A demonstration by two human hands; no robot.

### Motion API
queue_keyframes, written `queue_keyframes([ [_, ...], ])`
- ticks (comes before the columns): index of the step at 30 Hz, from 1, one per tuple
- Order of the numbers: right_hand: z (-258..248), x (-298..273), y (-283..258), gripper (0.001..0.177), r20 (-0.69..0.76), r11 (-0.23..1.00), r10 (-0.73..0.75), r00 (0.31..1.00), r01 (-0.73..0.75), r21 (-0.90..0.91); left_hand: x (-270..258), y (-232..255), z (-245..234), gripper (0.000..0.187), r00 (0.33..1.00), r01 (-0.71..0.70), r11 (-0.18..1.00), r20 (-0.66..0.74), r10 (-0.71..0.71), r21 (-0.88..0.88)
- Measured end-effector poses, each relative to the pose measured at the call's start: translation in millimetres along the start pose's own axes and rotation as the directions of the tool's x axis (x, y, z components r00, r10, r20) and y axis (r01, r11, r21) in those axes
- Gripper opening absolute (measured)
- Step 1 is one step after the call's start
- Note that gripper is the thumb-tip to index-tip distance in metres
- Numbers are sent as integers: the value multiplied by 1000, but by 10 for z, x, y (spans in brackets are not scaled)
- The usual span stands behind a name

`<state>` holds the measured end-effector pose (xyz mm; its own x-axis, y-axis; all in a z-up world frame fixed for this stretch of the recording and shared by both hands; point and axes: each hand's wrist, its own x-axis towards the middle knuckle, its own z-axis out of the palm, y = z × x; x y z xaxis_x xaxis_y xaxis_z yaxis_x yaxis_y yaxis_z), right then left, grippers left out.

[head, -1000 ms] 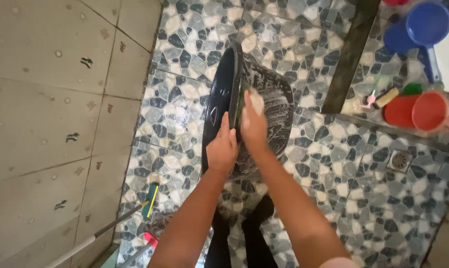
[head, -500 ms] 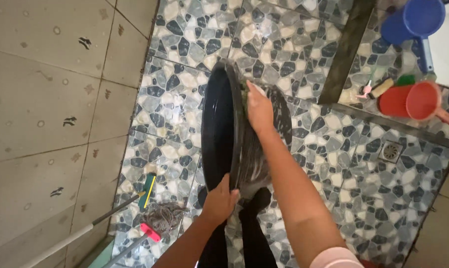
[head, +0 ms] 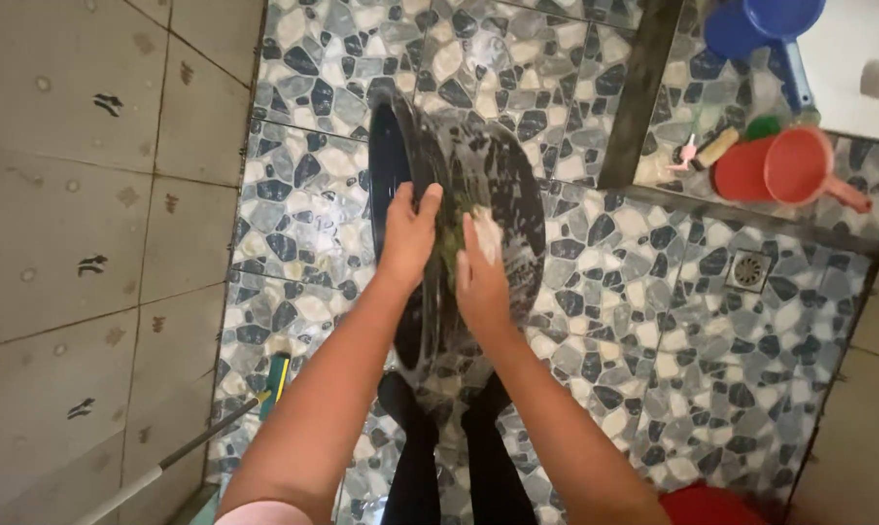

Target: Washing a large black bucket using a sponge and soapy water in a bathroom.

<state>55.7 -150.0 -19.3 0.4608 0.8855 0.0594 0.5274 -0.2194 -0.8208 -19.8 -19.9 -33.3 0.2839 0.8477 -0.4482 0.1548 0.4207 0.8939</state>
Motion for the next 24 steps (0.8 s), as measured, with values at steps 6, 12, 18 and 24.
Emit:
queue_keyframes([
  [6,-23,436,864,55,-132,981,-4,991,-22,-193,-227,-87,-142,57,979,2,1000,202,-4,14],
  [12,-77,867,629,49,-124,984,88,988,-105,-143,0,-249,-300,59,942,-201,961,306,137,188],
  [18,311,326,344,57,38,926,-269,962,269,-265,513,840,108,59,972,-229,526,219,82,819],
  [24,-134,1371,364,49,-72,804,594,801,-591,63,42,626,60,53,974,-227,570,191,122,790],
])
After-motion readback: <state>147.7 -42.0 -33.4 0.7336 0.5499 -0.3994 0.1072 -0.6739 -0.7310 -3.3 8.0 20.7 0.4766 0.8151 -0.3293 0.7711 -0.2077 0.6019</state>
